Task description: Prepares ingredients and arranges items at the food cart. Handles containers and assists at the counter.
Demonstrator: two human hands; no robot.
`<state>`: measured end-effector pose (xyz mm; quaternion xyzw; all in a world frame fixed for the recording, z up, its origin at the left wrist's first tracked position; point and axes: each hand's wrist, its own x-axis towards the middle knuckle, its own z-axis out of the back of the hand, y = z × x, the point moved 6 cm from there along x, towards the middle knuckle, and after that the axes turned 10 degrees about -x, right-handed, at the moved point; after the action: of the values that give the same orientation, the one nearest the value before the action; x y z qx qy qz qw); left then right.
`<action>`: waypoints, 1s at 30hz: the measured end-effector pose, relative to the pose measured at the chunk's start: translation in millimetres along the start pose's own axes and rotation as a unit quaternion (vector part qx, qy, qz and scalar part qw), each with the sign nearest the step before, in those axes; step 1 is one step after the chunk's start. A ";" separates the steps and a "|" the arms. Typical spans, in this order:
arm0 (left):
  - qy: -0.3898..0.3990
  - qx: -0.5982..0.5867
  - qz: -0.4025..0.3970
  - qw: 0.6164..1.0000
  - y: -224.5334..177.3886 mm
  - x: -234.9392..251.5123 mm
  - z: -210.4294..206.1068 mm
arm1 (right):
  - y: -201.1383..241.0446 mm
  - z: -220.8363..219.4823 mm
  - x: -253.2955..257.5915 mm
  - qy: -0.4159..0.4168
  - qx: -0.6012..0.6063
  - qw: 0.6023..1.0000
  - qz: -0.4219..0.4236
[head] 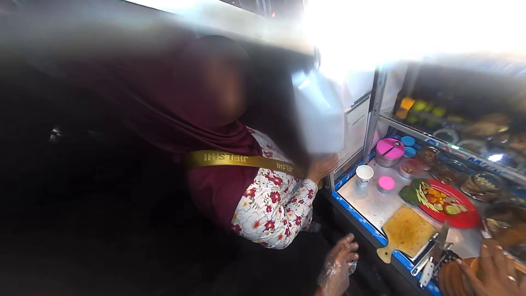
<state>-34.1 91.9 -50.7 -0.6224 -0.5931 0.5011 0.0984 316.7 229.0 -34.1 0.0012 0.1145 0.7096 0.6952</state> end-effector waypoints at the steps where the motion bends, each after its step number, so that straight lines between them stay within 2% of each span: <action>1: -0.010 0.005 -0.008 1.000 -2.3 -0.6 4.1 | 2.9 -1.4 -3.5 -0.010 -0.004 1.000 -0.002; 4: -0.027 0.019 -0.026 0.999 -12.2 -5.1 12.9 | -5.6 -20.5 -2.1 -0.093 -0.030 0.995 0.001; 8: -0.012 0.080 -0.082 0.993 -24.0 -12.5 9.5 | -10.5 -22.0 0.2 -0.090 -0.065 0.994 0.011; 11: -0.009 0.142 -0.078 0.987 -18.9 -18.1 6.3 | -21.3 -31.2 5.7 -0.106 -0.053 0.993 0.006; 15: 0.042 0.362 -0.075 0.928 -15.0 -23.4 -2.7 | -4.3 -13.6 -0.7 -0.070 -0.056 0.996 -0.011; 18: 0.089 0.460 -0.069 0.881 -4.5 -22.6 -8.9 | -0.8 -10.8 -1.1 -0.079 -0.052 0.995 -0.012; 21: 0.128 0.499 -0.069 0.854 5.4 -22.8 -12.2 | 22.3 12.3 -10.1 -0.018 -0.025 0.999 -0.033; 25: 0.157 0.523 -0.050 0.836 12.8 -21.5 -12.0 | -16.2 -23.8 3.0 -0.099 -0.042 0.994 -0.002; 27: 0.161 0.526 -0.047 0.834 13.5 -21.9 -13.4 | -17.0 -20.5 2.3 -0.070 -0.044 0.997 -0.012; 30: 0.163 0.529 -0.047 0.832 14.8 -22.1 -12.7 | -10.9 -15.0 -1.3 -0.071 -0.029 0.997 -0.013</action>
<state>-10.6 75.3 -44.0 -0.5196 -0.2416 0.6242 0.5310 325.0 225.4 -50.3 0.0297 0.0443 0.7015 0.7107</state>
